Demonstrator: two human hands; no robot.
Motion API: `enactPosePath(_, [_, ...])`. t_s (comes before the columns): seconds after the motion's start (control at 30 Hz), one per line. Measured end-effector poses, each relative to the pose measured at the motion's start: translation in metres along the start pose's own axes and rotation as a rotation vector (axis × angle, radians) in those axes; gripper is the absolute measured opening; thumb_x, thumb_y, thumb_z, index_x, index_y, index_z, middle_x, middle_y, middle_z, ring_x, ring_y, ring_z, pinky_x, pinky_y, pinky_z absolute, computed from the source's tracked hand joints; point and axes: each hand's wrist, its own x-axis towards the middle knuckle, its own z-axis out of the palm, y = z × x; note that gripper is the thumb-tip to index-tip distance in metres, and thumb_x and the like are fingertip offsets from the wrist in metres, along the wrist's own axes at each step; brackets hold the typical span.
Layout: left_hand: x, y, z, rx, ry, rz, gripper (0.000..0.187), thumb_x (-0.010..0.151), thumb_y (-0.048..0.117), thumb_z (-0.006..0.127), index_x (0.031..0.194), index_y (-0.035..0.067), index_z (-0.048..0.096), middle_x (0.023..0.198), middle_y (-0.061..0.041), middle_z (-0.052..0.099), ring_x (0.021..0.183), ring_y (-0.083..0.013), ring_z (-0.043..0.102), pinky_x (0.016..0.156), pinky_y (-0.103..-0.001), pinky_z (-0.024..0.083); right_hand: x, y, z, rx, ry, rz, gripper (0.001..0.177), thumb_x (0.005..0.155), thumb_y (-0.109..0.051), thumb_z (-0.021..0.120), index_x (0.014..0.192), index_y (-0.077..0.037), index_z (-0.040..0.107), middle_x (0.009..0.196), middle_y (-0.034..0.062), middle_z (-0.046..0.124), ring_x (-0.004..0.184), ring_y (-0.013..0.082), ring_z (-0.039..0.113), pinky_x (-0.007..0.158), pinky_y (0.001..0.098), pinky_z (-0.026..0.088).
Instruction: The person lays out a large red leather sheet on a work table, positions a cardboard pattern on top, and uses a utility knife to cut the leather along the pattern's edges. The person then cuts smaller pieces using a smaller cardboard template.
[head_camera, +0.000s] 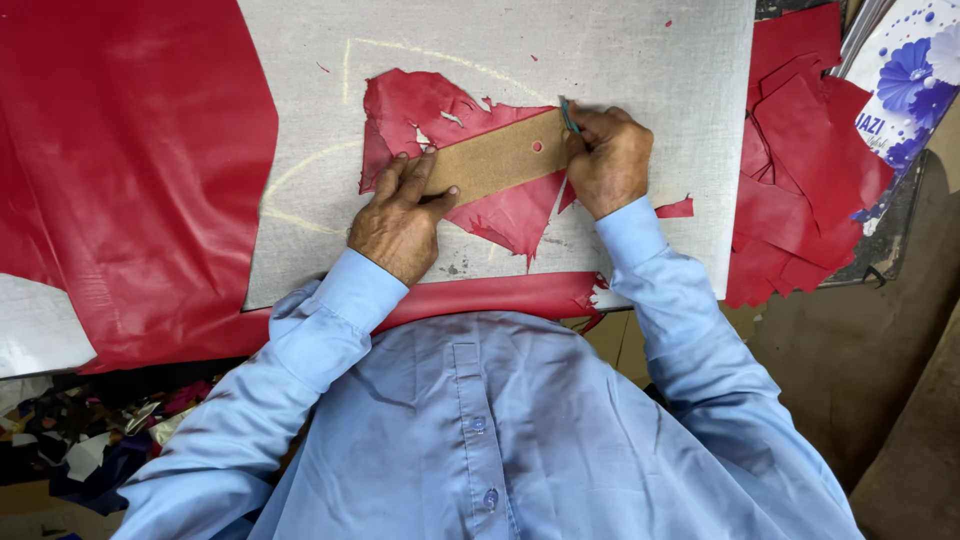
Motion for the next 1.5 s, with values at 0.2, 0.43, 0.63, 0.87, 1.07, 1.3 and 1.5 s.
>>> enactPosePath(0.2, [-0.005, 0.0, 0.003, 0.057, -0.027, 0.005, 0.04, 0.08, 0.008, 0.068, 0.118, 0.017, 0.079, 0.154, -0.018, 0.048, 0.137, -0.04, 0.046, 0.11, -0.043, 0.048, -0.024, -0.012, -0.013, -0.125, -0.032, -0.118, 0.036, 0.079, 0.008, 0.073, 0.114, 0.0, 0.078, 0.089, 0.0202, 0.071, 0.072, 0.0295, 0.07, 0.066, 0.0379, 0.057])
enactPosePath(0.43, [0.059, -0.029, -0.036, 0.072, -0.185, 0.253, 0.022, 0.088, 0.016, 0.072, 0.109, 0.015, 0.079, 0.121, -0.011, 0.067, 0.107, -0.0369, 0.065, 0.083, -0.048, 0.057, -0.068, -0.029, -0.068, 0.033, -0.403, 0.063, 0.031, 0.081, 0.004, 0.075, 0.112, -0.001, 0.075, 0.084, 0.0154, 0.074, 0.07, 0.0183, 0.072, 0.064, 0.0314, 0.057])
enactPosePath(0.63, [0.156, -0.056, -0.02, 0.189, -0.628, 0.61, 0.064, 0.063, 0.022, 0.094, 0.124, 0.029, 0.074, 0.102, -0.008, 0.076, 0.099, -0.034, 0.07, 0.085, -0.048, 0.055, -0.09, -0.135, 0.036, 0.401, -0.4, 0.122, 0.043, 0.087, 0.003, 0.068, 0.13, 0.0, 0.066, 0.077, 0.0135, 0.072, 0.057, 0.0162, 0.062, 0.054, 0.0335, 0.051])
enactPosePath(0.87, [0.162, -0.058, -0.016, 0.134, -0.7, 0.481, 0.07, 0.06, 0.026, 0.098, 0.124, 0.037, 0.074, 0.112, -0.003, 0.076, 0.101, -0.0317, 0.071, 0.087, -0.044, 0.056, -0.068, -0.143, 0.104, 0.12, -0.109, -0.056, 0.038, 0.088, -0.004, 0.072, 0.125, -0.001, 0.07, 0.094, 0.0231, 0.071, 0.074, 0.0357, 0.071, 0.067, 0.0438, 0.057])
enactPosePath(1.07, [0.165, -0.056, -0.018, 0.12, -0.68, 0.47, 0.068, 0.059, 0.024, 0.098, 0.122, 0.037, 0.076, 0.111, -0.004, 0.076, 0.1, -0.0307, 0.072, 0.088, -0.043, 0.057, -0.054, -0.157, 0.104, -0.007, -0.096, -0.117, 0.038, 0.087, -0.005, 0.069, 0.124, -0.002, 0.069, 0.1, 0.0249, 0.071, 0.084, 0.0403, 0.071, 0.074, 0.0467, 0.058])
enactPosePath(1.3, [0.16, -0.057, -0.007, 0.179, -0.705, 0.526, 0.067, 0.065, 0.023, 0.095, 0.127, 0.033, 0.073, 0.106, -0.004, 0.077, 0.103, -0.0319, 0.07, 0.088, -0.047, 0.056, -0.086, -0.16, 0.064, -0.095, -0.356, -0.065, 0.039, 0.085, -0.002, 0.068, 0.124, -0.001, 0.07, 0.1, 0.0247, 0.073, 0.086, 0.0405, 0.072, 0.076, 0.0484, 0.058])
enactPosePath(1.5, [0.083, -0.046, -0.031, 0.085, -0.368, 0.353, 0.037, 0.087, 0.015, 0.082, 0.124, 0.014, 0.076, 0.122, -0.018, 0.07, 0.11, -0.0368, 0.068, 0.092, -0.049, 0.055, -0.061, -0.098, -0.031, -0.001, -0.422, -0.228, 0.035, 0.086, -0.002, 0.079, 0.121, -0.007, 0.078, 0.112, 0.015, 0.075, 0.093, 0.031, 0.074, 0.082, 0.0385, 0.061])
